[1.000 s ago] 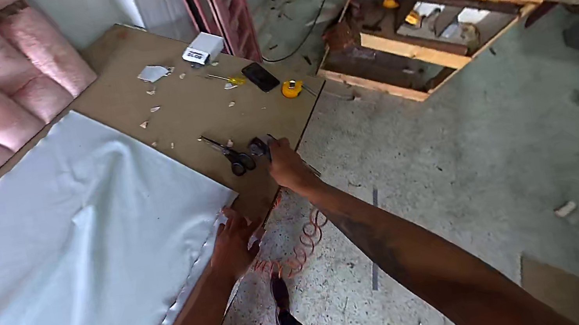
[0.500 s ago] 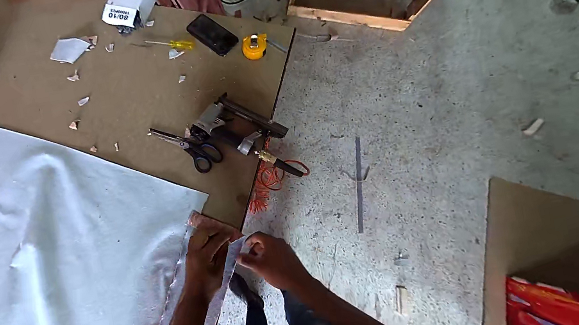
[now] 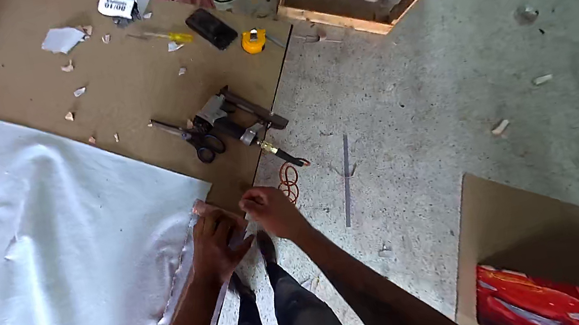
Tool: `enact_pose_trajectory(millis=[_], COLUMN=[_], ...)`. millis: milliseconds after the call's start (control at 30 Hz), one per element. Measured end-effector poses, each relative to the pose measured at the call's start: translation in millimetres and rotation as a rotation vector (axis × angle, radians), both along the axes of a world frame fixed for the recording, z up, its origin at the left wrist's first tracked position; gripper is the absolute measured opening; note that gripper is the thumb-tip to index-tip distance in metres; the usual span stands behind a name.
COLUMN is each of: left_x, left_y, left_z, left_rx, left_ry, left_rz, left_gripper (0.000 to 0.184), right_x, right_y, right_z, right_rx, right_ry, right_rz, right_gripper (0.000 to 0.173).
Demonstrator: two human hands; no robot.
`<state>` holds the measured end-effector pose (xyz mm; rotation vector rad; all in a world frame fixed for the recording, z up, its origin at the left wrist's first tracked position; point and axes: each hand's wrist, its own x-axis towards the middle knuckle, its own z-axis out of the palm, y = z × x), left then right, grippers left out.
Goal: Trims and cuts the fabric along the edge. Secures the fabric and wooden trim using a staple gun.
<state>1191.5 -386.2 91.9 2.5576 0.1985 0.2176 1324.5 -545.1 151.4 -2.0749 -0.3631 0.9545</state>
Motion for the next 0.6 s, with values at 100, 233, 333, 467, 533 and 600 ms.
enact_pose_trajectory(millis=[100, 233, 333, 467, 533, 600], left_x=[0, -1, 0, 1, 4, 7], left_y=[2, 5, 3, 5, 5, 6], left_z=[-3, -3, -3, -7, -6, -4], left_rx=[-0.001, 0.042, 0.070, 0.030, 0.008, -0.017], left_ry=[-0.036, -0.045, -0.025, -0.003, 0.003, 0.010], left_rz=[-0.020, -0.081, -0.117, -0.106, -0.103, -0.093], left_gripper=[0.042, 0.031, 0.032, 0.026, 0.026, 0.027], right_x=[-14, -30, -30, -25, -28, -32], right_y=[-18, -5, -3, -13, -19, -26], right_z=[-21, -40, -48, -60, -68, -71], right_rx=[-0.197, -0.037, 0.019, 0.159, 0.269, 0.344], right_ry=[0.076, 0.230, 0.222, 0.288, 0.358, 0.431], right_rz=[0.072, -0.033, -0.064, -0.072, -0.105, -0.119], right_gripper=[0.049, 0.037, 0.027, 0.025, 0.026, 0.030])
